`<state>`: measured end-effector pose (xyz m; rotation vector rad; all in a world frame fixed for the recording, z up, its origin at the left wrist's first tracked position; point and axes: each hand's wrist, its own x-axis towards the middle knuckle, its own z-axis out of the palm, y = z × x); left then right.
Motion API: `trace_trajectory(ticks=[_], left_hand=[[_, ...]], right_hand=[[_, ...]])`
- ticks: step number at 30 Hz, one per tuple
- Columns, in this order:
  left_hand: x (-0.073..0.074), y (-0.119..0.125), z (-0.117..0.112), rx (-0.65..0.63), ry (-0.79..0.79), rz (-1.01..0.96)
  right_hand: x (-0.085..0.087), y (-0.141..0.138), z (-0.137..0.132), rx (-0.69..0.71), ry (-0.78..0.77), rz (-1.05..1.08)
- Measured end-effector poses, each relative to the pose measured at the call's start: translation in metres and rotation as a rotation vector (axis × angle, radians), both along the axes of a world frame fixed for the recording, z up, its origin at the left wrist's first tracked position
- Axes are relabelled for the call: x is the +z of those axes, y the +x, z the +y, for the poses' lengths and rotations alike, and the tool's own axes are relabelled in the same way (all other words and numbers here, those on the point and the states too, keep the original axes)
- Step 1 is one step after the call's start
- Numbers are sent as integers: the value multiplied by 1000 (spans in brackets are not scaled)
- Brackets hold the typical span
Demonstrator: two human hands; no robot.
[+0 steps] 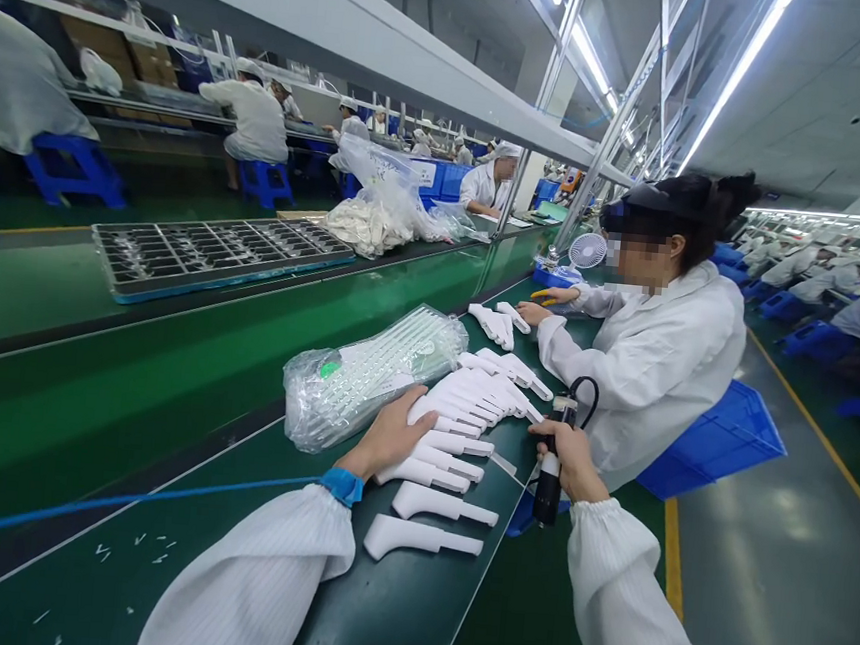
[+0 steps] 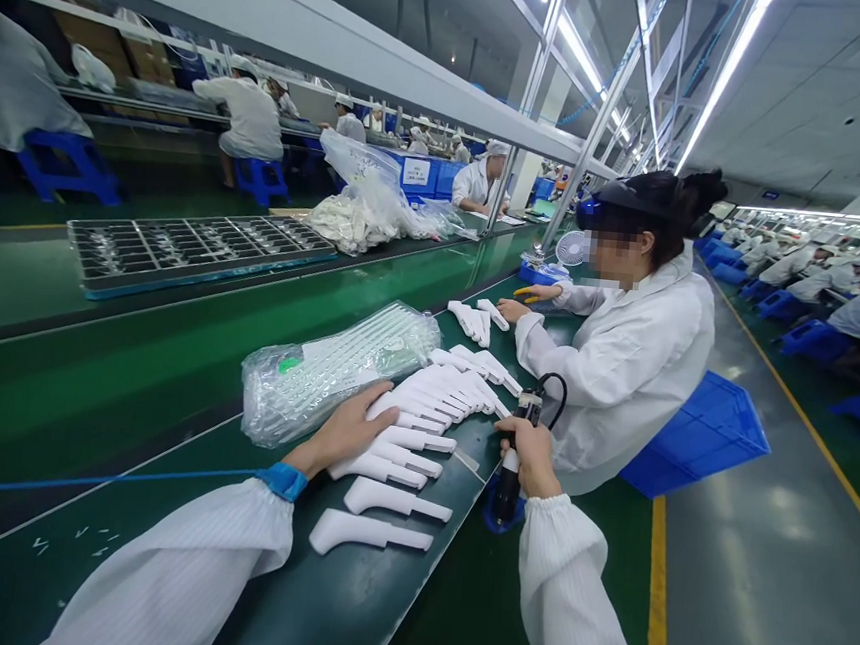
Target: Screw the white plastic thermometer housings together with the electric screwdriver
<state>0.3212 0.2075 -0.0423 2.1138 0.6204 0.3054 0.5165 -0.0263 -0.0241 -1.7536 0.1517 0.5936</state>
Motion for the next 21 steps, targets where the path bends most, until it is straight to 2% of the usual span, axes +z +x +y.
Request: trace_trajectory(ticks=[6, 11, 13, 16, 19, 21], left_hand=[[-1, 13, -8, -76, 25, -11], [15, 29, -14, -124, 53, 1], [25, 19, -21, -135, 77, 9], [35, -17, -46, -162, 231, 83], [31, -54, -75, -271, 445, 219], [24, -64, -84, -354, 564, 269]], right_hand=[[-1, 24, 29, -7, 34, 18], [8, 33, 25, 11, 69, 9], [14, 26, 13, 14, 103, -7], [19, 0, -15, 62, 175, 2], [21, -38, -41, 130, 242, 56], [20, -67, -53, 148, 278, 105]])
